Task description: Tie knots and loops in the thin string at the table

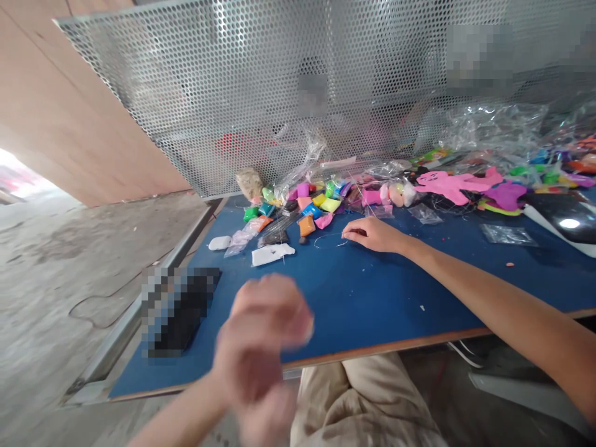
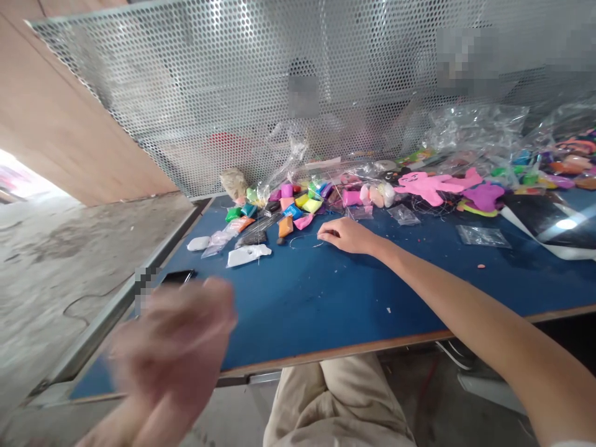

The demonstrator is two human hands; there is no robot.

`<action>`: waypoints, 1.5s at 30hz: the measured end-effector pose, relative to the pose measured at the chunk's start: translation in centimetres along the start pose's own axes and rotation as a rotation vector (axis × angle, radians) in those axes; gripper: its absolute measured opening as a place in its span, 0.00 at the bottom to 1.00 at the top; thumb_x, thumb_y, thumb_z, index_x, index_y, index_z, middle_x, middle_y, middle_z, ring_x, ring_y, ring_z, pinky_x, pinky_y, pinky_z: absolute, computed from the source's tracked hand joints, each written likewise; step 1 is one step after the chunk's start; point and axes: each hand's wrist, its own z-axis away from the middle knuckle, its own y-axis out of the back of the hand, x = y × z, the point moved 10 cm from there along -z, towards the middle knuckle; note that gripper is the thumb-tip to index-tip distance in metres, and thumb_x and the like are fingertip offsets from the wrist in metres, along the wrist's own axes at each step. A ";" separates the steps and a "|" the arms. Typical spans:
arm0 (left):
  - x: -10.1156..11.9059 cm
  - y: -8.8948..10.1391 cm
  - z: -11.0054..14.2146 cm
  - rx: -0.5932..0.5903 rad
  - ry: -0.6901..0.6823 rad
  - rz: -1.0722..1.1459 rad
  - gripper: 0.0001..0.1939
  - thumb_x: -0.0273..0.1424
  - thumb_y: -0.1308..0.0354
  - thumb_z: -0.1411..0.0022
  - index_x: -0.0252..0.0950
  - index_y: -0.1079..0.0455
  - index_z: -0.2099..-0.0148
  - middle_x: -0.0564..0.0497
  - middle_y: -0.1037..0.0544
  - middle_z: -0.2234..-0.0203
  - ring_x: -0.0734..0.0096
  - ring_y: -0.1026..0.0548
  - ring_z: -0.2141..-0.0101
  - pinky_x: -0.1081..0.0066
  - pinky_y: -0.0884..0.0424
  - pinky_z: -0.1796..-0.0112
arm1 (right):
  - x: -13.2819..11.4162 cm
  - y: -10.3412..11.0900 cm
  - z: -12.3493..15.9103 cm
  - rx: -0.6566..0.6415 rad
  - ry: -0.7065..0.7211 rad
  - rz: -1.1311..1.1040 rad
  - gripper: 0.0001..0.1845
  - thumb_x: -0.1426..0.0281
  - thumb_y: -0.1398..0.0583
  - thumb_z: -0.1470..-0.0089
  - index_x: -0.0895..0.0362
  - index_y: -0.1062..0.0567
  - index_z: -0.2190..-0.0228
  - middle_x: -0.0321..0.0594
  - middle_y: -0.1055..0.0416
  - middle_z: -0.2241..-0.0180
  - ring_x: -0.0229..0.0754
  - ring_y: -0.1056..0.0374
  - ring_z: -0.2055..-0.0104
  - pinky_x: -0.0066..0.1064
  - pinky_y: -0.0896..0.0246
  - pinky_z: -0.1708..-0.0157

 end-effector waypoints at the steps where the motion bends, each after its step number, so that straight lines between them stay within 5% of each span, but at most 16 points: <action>1: -1.1 -0.1 -0.9 0.012 0.000 -0.017 0.13 0.37 0.43 0.35 0.55 0.30 0.48 0.51 0.24 0.56 0.61 0.25 0.56 0.59 0.23 0.59 | -0.4 0.1 0.0 0.010 0.031 0.018 0.14 0.62 0.46 0.36 0.55 0.22 0.62 0.40 0.23 0.64 0.41 0.30 0.64 0.32 0.41 0.62; 3: -4.5 -1.1 -2.9 -0.023 0.036 -0.083 0.14 0.34 0.44 0.34 0.47 0.29 0.47 0.47 0.23 0.55 0.62 0.24 0.56 0.61 0.25 0.57 | -0.9 0.2 0.0 0.030 0.072 0.073 0.13 0.64 0.46 0.35 0.54 0.22 0.63 0.40 0.23 0.62 0.42 0.30 0.62 0.32 0.42 0.60; 7: -12.3 -6.0 -4.7 -0.313 0.166 -0.174 0.13 0.35 0.48 0.31 0.40 0.24 0.53 0.49 0.19 0.60 0.66 0.23 0.63 0.67 0.29 0.59 | -0.9 0.2 0.0 0.048 0.079 0.219 0.15 0.66 0.50 0.34 0.54 0.24 0.63 0.41 0.26 0.61 0.42 0.31 0.62 0.31 0.44 0.63; 11: -15.9 -8.0 -3.7 -0.378 0.234 -0.172 0.11 0.36 0.46 0.33 0.40 0.23 0.59 0.52 0.18 0.64 0.70 0.24 0.69 0.70 0.32 0.63 | -0.6 -0.5 -0.1 0.009 0.093 0.315 0.15 0.66 0.51 0.33 0.54 0.26 0.64 0.40 0.26 0.63 0.42 0.32 0.64 0.31 0.47 0.67; 20: -18.1 -7.2 -3.1 -0.288 0.272 -0.205 0.13 0.39 0.43 0.34 0.44 0.21 0.53 0.51 0.19 0.56 0.69 0.25 0.67 0.70 0.32 0.62 | -0.3 -1.4 -0.2 -0.035 0.115 0.345 0.14 0.68 0.50 0.34 0.54 0.26 0.63 0.40 0.26 0.61 0.41 0.32 0.64 0.31 0.49 0.69; 26: -19.2 -7.1 -2.6 -0.335 0.353 -0.303 0.12 0.42 0.43 0.35 0.48 0.19 0.59 0.53 0.18 0.69 0.67 0.25 0.71 0.70 0.37 0.70 | -1.5 -1.3 -0.2 -0.011 0.147 0.435 0.17 0.64 0.51 0.32 0.55 0.24 0.61 0.42 0.26 0.62 0.41 0.34 0.67 0.33 0.51 0.70; 37: -18.3 -7.2 -2.4 -0.339 0.339 -0.338 0.11 0.40 0.44 0.35 0.46 0.21 0.58 0.52 0.18 0.66 0.65 0.25 0.70 0.69 0.37 0.69 | -1.9 -1.6 -0.4 -0.034 0.142 0.440 0.18 0.64 0.53 0.32 0.55 0.25 0.62 0.42 0.26 0.62 0.43 0.32 0.66 0.34 0.49 0.68; 41: -18.6 -6.9 -1.9 -0.282 0.434 -0.205 0.12 0.42 0.43 0.36 0.43 0.21 0.61 0.52 0.19 0.70 0.66 0.25 0.71 0.69 0.35 0.69 | -2.0 1.0 -0.3 0.089 0.116 0.312 0.15 0.59 0.47 0.35 0.54 0.27 0.55 0.44 0.26 0.57 0.45 0.31 0.63 0.35 0.43 0.62; 45: -19.1 -6.6 -1.5 -0.153 0.568 0.141 0.17 0.46 0.43 0.37 0.39 0.22 0.61 0.50 0.18 0.66 0.68 0.24 0.70 0.71 0.31 0.69 | 0.1 6.4 0.8 0.428 0.004 0.267 0.18 0.59 0.49 0.35 0.55 0.29 0.52 0.46 0.26 0.54 0.47 0.30 0.59 0.38 0.41 0.56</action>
